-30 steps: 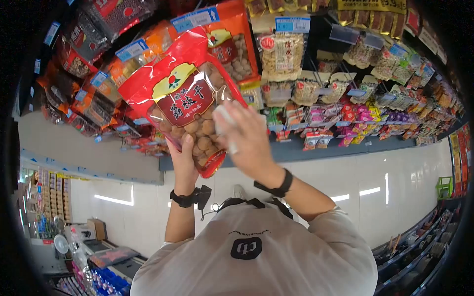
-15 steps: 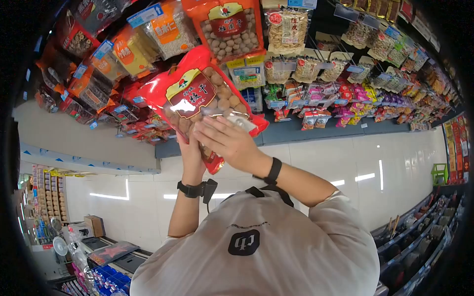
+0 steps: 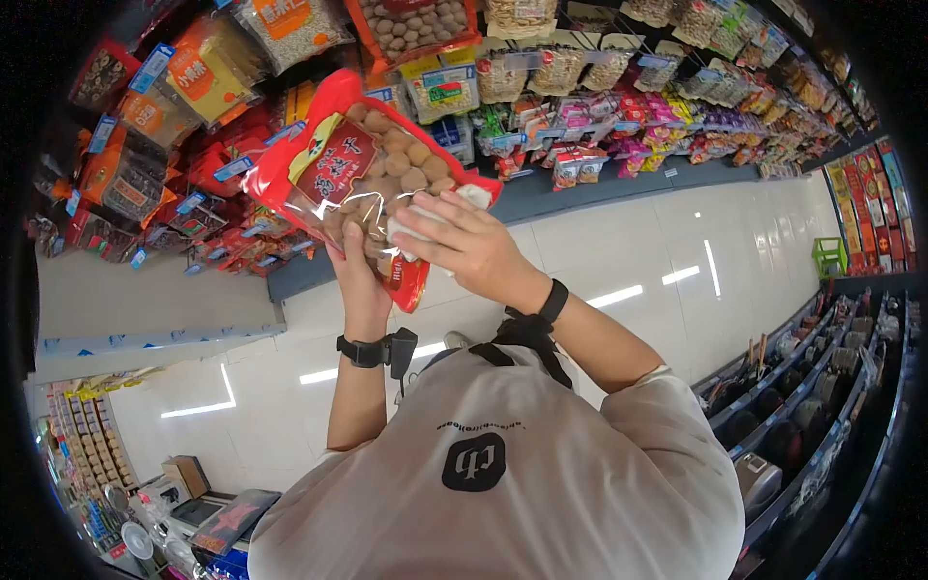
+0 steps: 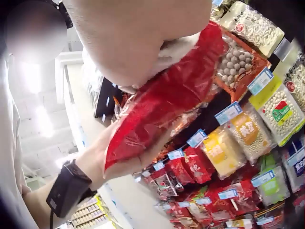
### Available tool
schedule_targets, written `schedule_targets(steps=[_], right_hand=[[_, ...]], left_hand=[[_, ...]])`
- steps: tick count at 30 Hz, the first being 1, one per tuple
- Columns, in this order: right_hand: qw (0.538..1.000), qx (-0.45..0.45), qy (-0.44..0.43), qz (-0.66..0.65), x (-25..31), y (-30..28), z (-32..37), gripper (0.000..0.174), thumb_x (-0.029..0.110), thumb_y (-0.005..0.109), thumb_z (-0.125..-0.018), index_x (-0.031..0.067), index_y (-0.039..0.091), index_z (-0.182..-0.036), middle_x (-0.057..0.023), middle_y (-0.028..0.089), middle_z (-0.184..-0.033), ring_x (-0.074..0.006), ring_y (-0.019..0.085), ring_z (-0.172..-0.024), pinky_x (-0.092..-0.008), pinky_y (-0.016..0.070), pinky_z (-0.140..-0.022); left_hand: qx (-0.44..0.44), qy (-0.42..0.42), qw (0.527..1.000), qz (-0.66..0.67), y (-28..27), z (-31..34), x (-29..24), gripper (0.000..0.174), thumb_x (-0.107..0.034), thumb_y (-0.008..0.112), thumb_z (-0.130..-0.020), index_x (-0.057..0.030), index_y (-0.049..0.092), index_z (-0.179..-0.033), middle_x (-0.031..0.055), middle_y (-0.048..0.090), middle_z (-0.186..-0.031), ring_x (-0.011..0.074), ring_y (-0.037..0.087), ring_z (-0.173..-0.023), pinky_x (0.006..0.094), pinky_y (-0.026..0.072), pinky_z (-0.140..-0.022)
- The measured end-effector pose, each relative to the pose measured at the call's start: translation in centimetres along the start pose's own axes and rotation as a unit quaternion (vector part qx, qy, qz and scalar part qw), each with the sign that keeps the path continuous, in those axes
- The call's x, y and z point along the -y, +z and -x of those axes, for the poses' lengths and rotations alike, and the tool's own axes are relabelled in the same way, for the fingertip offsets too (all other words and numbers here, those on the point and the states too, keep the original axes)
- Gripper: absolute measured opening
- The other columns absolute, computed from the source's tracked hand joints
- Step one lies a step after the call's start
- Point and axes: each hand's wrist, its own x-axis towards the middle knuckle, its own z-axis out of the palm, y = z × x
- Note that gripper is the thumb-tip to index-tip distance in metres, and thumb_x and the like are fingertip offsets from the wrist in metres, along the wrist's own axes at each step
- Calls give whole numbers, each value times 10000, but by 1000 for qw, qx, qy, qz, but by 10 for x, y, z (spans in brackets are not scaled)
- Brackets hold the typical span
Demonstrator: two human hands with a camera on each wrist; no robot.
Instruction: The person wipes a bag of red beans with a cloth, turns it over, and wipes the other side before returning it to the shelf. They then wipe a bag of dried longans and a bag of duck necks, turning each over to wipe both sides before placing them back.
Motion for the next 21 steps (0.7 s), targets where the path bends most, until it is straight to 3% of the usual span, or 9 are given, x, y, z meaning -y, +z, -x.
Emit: schedule_targets(steps=[2,3,6,7,8,10,11,14,21], right_hand=[[997,-53,32,44,-17,4,3,523,-85,582,-761,84,654,-1250,-112,592,-1377,-321,520,-1327,-486,416,-1093],[988,-125,93,1,-24,7,-5,468,-65,572,-801,74,655,-1241,-134,610,-1345,-330,535,-1311,-494,412,-1090],[979,-153,130,28,-15,17,-9,386,-31,587,-845,63,676,-1208,-152,616,-1322,-352,556,-1276,-501,394,-1108],[988,-136,78,-12,-5,22,-6,394,-20,596,-837,100,691,-1200,-100,634,-1315,-325,565,-1265,-487,407,-1097],[987,-140,75,-13,-1,19,-5,394,-20,596,-837,100,691,-1200,-100,634,-1315,-325,565,-1265,-487,407,-1097],[996,-48,-60,-36,1,13,-5,395,6,627,-818,141,707,-1181,-39,652,-1302,-285,568,-1265,-458,425,-1075],[996,-56,-71,-24,-8,8,-8,374,35,658,-792,174,726,-1132,-1,663,-1286,-260,575,-1251,-448,431,-1066],[994,-56,-96,9,-47,-10,-7,318,131,655,-823,201,734,-1123,9,660,-1290,-233,578,-1242,-458,444,-1046],[997,-74,-36,5,-90,-19,-6,310,11,672,-753,118,723,-1040,-27,685,-1158,-268,612,-1131,-434,473,-999]], left_hand=[[-14,-9,1000,-12,4,-2,1,585,-177,596,-1006,-110,275,-1490,103,457,-1445,223,528,-1275,407,493,-1036],[-19,0,999,-32,4,-2,4,581,-182,602,-1004,-125,276,-1482,100,463,-1436,222,533,-1269,401,500,-1024],[-27,-2,1000,-1,17,-1,9,574,-179,618,-996,-124,299,-1470,96,476,-1422,210,549,-1247,389,510,-1006],[-27,31,999,-7,20,-6,16,516,-218,610,-1004,-109,350,-1436,98,519,-1380,204,577,-1207,376,524,-979],[-25,35,999,-8,19,-8,14,516,-218,610,-1004,-109,350,-1436,98,519,-1380,204,577,-1207,376,524,-979],[15,-55,996,72,19,-14,9,481,-207,618,-1001,-91,384,-1405,82,536,-1340,199,567,-1197,358,510,-970],[7,-30,998,55,17,-19,16,416,-232,599,-1011,-86,430,-1361,78,569,-1295,205,593,-1165,363,526,-952],[-9,-49,996,81,33,-15,4,428,-224,594,-1013,-79,419,-1375,84,562,-1315,211,586,-1182,384,524,-966],[3,-3,998,66,45,-20,7,481,-204,574,-1022,-101,345,-1434,102,498,-1401,231,557,-1237,410,509,-1009]])
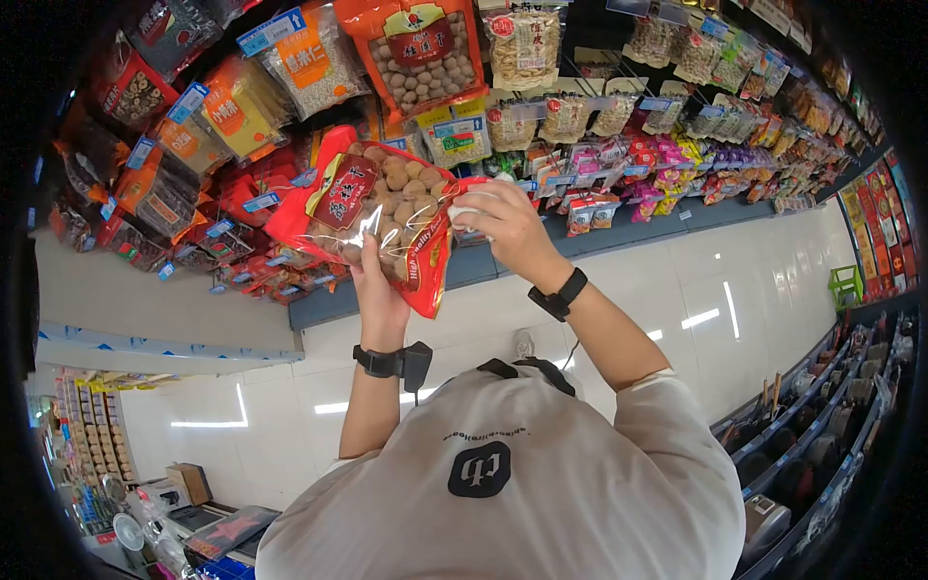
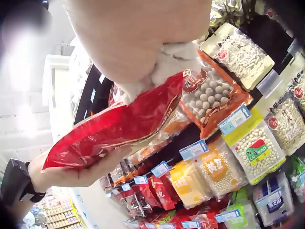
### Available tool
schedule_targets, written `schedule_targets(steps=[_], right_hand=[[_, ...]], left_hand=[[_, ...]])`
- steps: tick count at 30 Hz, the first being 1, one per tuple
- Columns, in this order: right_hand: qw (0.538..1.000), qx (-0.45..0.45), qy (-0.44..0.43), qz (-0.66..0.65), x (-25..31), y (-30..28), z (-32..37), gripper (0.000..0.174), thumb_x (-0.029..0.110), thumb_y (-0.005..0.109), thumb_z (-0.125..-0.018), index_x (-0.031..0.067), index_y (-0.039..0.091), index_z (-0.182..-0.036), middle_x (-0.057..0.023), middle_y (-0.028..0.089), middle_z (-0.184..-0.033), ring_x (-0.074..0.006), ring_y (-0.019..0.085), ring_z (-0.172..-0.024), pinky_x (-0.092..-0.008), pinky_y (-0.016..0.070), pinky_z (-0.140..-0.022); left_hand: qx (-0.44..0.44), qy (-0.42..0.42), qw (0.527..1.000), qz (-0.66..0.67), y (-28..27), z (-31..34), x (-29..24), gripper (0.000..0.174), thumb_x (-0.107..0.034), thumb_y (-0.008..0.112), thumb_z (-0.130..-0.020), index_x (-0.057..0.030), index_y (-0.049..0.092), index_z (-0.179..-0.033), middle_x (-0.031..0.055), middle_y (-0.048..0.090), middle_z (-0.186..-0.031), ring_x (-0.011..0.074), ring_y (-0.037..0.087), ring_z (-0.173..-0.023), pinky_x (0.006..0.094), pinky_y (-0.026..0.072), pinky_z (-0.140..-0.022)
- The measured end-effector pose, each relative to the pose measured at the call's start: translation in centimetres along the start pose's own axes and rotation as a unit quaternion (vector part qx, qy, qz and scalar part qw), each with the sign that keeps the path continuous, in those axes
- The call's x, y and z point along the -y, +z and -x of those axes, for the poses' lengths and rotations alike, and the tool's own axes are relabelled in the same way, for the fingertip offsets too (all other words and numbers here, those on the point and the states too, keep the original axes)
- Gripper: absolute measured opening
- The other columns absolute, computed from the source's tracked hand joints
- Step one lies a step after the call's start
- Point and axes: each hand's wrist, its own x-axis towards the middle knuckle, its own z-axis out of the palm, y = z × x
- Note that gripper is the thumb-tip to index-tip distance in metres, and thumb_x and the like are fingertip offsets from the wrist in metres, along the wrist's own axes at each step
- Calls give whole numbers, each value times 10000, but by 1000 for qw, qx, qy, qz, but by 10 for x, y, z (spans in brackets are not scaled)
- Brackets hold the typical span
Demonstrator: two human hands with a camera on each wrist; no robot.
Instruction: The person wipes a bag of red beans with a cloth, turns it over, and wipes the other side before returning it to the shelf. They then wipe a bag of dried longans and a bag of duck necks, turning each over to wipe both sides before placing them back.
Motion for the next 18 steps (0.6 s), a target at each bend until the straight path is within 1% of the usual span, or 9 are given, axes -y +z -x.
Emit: schedule_targets(steps=[4,7,9,11,13,14,15,17,18], right_hand=[[998,40,-23,-53,33,1,-6,284,-8,635,-767,96,713,-1020,-46,687,-1104,-276,621,-1102,-422,492,-964],[997,11,-51,-54,23,-5,-7,283,-29,602,-785,91,709,-1019,-61,686,-1108,-281,636,-1067,-417,498,-953],[998,-11,36,-44,-4,-16,-16,303,-26,591,-833,62,699,-1103,-120,673,-1184,-308,645,-1087,-434,500,-960],[986,-104,126,-38,-1,-23,-27,320,-23,591,-867,51,677,-1166,-146,658,-1234,-323,626,-1158,-435,498,-979],[985,-74,96,-123,27,-13,-41,374,-13,605,-878,74,644,-1240,-149,629,-1294,-334,582,-1241,-459,454,-1059],[985,11,76,-155,36,1,-32,435,25,631,-870,109,608,-1297,-129,583,-1366,-329,496,-1341,-491,361,-1146],[994,106,-20,3,44,1,-31,415,76,603,-912,133,590,-1323,-123,538,-1420,-328,426,-1394,-513,269,-1195],[994,69,40,81,37,5,-32,390,115,571,-945,122,577,-1334,-137,512,-1442,-333,393,-1413,-512,272,-1188],[994,26,109,1,11,18,-26,369,120,546,-961,106,578,-1328,-153,517,-1430,-351,411,-1395,-511,292,-1171]], left_hand=[[-24,-4,1000,-1,-3,-2,6,497,-213,582,-1020,-108,338,-1440,105,488,-1410,231,547,-1252,409,504,-1020],[-16,-19,1000,4,-3,-1,3,520,-212,593,-1015,-114,322,-1448,105,484,-1412,228,546,-1254,409,505,-1018],[-31,7,999,-28,5,6,2,547,-198,604,-1008,-113,308,-1459,101,477,-1423,225,535,-1264,405,498,-1024],[-21,11,999,-24,-1,5,8,561,-193,608,-1005,-113,300,-1466,98,471,-1430,225,524,-1277,400,485,-1039],[-8,13,1000,-18,1,6,14,575,-188,613,-1002,-113,292,-1474,95,465,-1438,224,512,-1289,396,473,-1053],[1,15,1000,-25,4,7,17,586,-186,614,-1002,-114,283,-1481,92,460,-1445,223,503,-1299,391,459,-1067],[11,18,999,-33,7,7,18,597,-184,614,-1001,-116,275,-1488,89,455,-1452,221,493,-1308,387,445,-1081],[19,35,998,-40,0,3,20,627,-156,628,-990,-106,261,-1495,98,446,-1459,216,487,-1311,383,433,-1088],[-4,31,997,-76,-3,2,20,645,-130,637,-981,-98,254,-1499,103,439,-1464,214,485,-1311,381,430,-1088]])
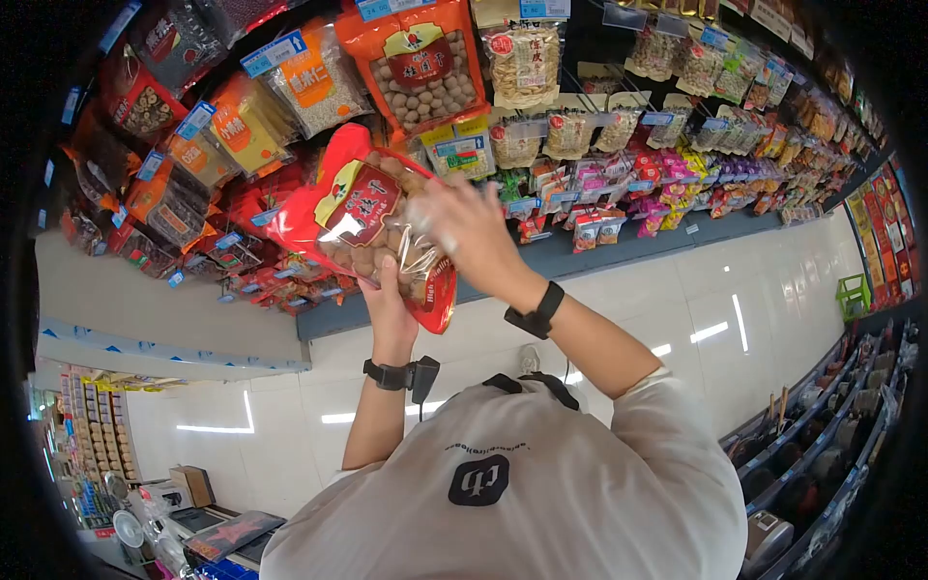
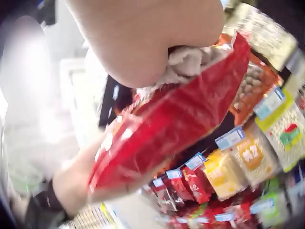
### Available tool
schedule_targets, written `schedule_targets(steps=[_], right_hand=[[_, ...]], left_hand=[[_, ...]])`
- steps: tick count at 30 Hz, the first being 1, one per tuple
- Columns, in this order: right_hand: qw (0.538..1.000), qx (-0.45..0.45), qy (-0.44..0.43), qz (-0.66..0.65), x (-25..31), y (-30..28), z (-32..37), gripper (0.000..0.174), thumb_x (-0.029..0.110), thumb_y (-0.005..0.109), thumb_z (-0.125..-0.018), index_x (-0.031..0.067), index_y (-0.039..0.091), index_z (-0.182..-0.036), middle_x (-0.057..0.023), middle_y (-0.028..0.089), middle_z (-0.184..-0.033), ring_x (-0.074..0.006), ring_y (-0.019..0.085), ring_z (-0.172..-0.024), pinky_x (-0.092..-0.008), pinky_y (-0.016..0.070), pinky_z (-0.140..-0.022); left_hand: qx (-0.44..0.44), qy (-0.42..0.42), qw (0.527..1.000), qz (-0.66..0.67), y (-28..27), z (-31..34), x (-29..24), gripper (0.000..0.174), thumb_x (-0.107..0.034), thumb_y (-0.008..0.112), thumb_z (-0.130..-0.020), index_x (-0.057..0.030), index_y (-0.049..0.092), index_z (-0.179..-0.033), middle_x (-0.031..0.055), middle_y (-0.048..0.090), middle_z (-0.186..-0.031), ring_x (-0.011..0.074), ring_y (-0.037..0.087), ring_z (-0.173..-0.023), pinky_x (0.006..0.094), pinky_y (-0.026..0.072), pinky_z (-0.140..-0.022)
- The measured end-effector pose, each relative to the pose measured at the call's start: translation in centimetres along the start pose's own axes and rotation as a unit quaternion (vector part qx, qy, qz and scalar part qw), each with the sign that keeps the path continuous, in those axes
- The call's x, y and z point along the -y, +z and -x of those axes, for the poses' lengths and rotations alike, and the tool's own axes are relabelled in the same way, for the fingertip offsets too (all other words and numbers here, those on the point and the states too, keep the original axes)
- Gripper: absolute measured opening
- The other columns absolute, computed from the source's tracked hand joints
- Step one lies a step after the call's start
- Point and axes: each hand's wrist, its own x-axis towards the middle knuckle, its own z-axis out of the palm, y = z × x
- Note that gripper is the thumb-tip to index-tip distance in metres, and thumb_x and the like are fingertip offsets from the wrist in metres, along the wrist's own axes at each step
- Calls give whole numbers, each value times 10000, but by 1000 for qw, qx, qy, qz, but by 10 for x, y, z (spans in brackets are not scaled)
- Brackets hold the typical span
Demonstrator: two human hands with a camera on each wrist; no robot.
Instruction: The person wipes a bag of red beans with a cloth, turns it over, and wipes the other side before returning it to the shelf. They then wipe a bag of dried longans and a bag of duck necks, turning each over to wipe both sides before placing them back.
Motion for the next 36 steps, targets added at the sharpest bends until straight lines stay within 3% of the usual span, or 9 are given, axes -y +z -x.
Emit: schedule_targets(steps=[3,5,10,15,21,26,29,34,36], right_hand=[[960,-67,182,-203,6,0,-12,321,110,472,-993,47,582,-1288,-202,542,-1382,-389,472,-1329,-505,347,-1115],[976,-122,102,-147,24,1,-12,315,88,440,-1002,35,589,-1274,-214,565,-1348,-387,500,-1303,-491,357,-1108],[995,0,-103,-6,37,4,-12,363,75,504,-966,70,593,-1318,-149,574,-1378,-354,493,-1341,-553,309,-1151],[964,-120,170,-167,-5,13,-23,419,35,480,-944,41,546,-1358,-188,507,-1441,-384,421,-1386,-491,304,-1167],[997,-4,-72,-8,28,4,-7,429,59,492,-934,86,555,-1357,-164,507,-1447,-362,442,-1374,-531,293,-1162],[934,-91,251,-238,-11,12,-21,434,-7,485,-947,38,532,-1376,-203,521,-1422,-388,491,-1322,-404,398,-1104],[976,-116,128,-131,8,17,-4,476,-35,507,-919,57,534,-1385,-191,528,-1420,-368,492,-1329,-410,403,-1104],[985,56,-161,-7,38,3,20,433,-17,495,-939,107,585,-1343,-137,540,-1433,-314,488,-1354,-430,371,-1135],[997,-16,-73,-34,18,1,8,420,-6,502,-945,94,581,-1345,-138,551,-1422,-311,495,-1349,-411,372,-1132]], left_hand=[[-10,4,998,-54,5,10,-3,680,-85,653,-962,-79,242,-1503,112,427,-1472,209,482,-1309,374,423,-1087],[6,13,997,-74,7,9,-2,696,-65,661,-952,-68,237,-1504,115,422,-1475,207,482,-1307,370,421,-1087],[31,4,994,-101,5,5,4,732,-46,702,-914,-29,249,-1488,117,440,-1453,198,502,-1276,356,435,-1065],[34,2,993,-112,3,3,0,730,-32,704,-907,-24,258,-1484,122,465,-1422,200,515,-1258,356,450,-1048],[50,25,990,-127,-11,-5,-5,752,-32,705,-906,-22,240,-1496,131,452,-1437,209,507,-1267,364,445,-1060],[57,6,987,-149,-16,-3,-5,745,-25,701,-906,-13,243,-1494,125,464,-1431,203,496,-1281,368,432,-1071],[41,25,986,-159,-18,-8,-4,738,-18,697,-905,-17,249,-1492,120,465,-1433,206,496,-1285,374,426,-1078],[43,26,989,-141,-24,-15,-9,741,-5,697,-898,-30,260,-1497,120,463,-1440,216,497,-1286,373,408,-1092],[57,49,980,-186,-21,-13,-9,752,-11,704,-894,-27,259,-1499,120,455,-1449,215,490,-1290,369,404,-1095]])
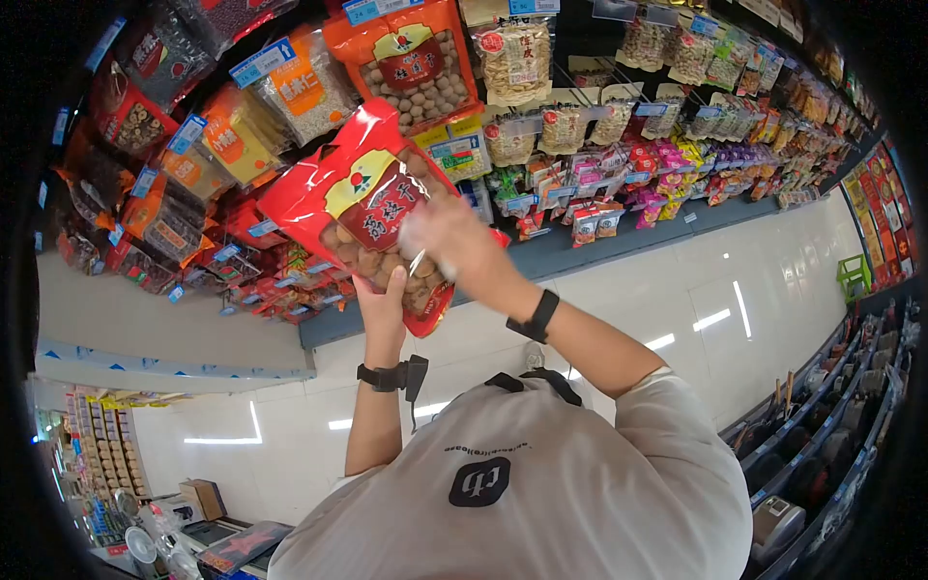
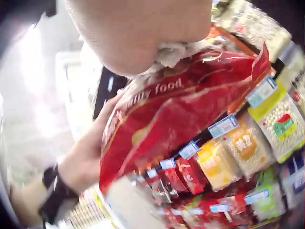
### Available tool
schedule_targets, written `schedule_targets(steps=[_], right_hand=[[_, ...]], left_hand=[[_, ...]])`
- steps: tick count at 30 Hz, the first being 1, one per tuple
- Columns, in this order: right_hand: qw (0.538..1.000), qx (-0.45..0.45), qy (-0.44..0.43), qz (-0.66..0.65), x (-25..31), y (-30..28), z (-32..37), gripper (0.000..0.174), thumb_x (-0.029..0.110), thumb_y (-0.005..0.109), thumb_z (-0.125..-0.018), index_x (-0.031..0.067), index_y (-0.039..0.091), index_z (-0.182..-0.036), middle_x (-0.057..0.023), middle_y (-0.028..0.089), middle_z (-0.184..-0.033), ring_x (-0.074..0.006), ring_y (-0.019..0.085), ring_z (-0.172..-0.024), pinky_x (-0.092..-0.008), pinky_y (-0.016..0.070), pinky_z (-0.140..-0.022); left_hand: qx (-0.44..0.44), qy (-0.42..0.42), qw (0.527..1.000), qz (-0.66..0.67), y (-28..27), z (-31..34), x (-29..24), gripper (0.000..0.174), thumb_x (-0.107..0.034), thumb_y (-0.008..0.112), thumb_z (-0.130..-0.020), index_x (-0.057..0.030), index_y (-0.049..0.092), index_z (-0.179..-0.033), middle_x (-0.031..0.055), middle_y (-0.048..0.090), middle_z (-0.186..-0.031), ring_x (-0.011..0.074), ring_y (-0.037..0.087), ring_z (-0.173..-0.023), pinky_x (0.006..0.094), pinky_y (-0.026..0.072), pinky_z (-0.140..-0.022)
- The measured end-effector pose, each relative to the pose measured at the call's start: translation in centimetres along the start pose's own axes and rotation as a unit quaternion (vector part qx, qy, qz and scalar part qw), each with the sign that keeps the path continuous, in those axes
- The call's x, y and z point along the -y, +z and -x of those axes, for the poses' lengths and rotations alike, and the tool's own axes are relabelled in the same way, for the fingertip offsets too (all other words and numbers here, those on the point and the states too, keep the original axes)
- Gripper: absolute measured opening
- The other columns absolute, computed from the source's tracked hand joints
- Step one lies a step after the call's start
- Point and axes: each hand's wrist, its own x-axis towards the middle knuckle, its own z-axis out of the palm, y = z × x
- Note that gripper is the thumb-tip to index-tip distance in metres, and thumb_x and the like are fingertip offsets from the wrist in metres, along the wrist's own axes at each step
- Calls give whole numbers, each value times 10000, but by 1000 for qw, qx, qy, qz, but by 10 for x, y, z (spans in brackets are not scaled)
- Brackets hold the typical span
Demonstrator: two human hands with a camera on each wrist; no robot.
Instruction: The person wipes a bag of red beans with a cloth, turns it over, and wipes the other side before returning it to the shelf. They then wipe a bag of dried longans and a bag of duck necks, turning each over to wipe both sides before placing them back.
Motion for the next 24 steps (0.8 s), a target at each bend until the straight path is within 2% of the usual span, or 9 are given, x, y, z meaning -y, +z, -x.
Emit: schedule_targets(steps=[3,5,9,12,14,17,21,23,24], right_hand=[[940,-133,264,-173,-45,1,-13,444,-24,506,-944,55,540,-1380,-159,566,-1398,-318,508,-1334,-359,381,-1113],[939,-122,270,-177,-47,1,-12,481,-76,473,-927,30,516,-1394,-182,575,-1377,-342,527,-1307,-344,398,-1093],[950,-125,226,-175,-11,-9,-2,484,-97,480,-910,38,541,-1371,-185,568,-1375,-356,524,-1302,-378,403,-1096],[988,-98,111,-32,16,-7,12,511,-84,522,-882,75,560,-1366,-148,542,-1411,-338,495,-1333,-423,405,-1111],[999,30,-32,21,28,-4,20,509,-60,547,-851,109,601,-1329,-113,549,-1410,-318,503,-1330,-461,417,-1110],[997,57,-54,-18,20,-7,29,474,-60,546,-834,113,638,-1266,-93,585,-1373,-305,519,-1320,-469,417,-1115],[957,-213,190,-54,-15,-2,41,303,25,521,-970,70,632,-1249,-179,600,-1302,-333,594,-1166,-395,446,-1023],[924,-195,301,-133,-15,-5,39,300,79,478,-1037,66,579,-1320,-140,595,-1292,-252,596,-1134,-340,446,-1002],[854,-194,374,-305,-12,4,39,322,107,488,-1043,71,541,-1359,-119,584,-1294,-209,580,-1123,-317,447,-986]], left_hand=[[-4,-43,997,65,9,9,-12,737,-22,703,-896,-27,272,-1495,122,452,-1452,209,484,-1293,364,403,-1095],[3,-20,999,42,5,6,-5,729,-24,701,-899,-28,276,-1492,123,454,-1448,206,489,-1288,363,406,-1092],[-7,-28,999,46,0,6,-9,723,-29,699,-902,-28,277,-1488,125,459,-1442,202,502,-1275,363,413,-1085],[-17,-12,998,63,9,7,-5,710,-22,677,-917,-38,267,-1497,127,458,-1446,210,506,-1277,367,418,-1083],[-36,-28,996,82,10,3,-4,694,-39,662,-940,-54,259,-1506,117,448,-1459,213,495,-1289,369,414,-1087],[-42,-23,990,134,9,4,-1,726,-68,659,-953,-81,215,-1528,115,405,-1493,217,466,-1319,376,412,-1094],[-73,-14,982,175,19,10,-11,728,-110,636,-978,-113,174,-1541,106,351,-1532,221,420,-1359,394,377,-1128],[-69,35,974,212,22,10,-5,696,-186,598,-1010,-146,154,-1544,84,322,-1548,222,383,-1384,410,323,-1166],[-69,34,974,212,26,10,-2,696,-186,598,-1010,-146,154,-1544,84,322,-1548,222,383,-1384,410,323,-1166]])
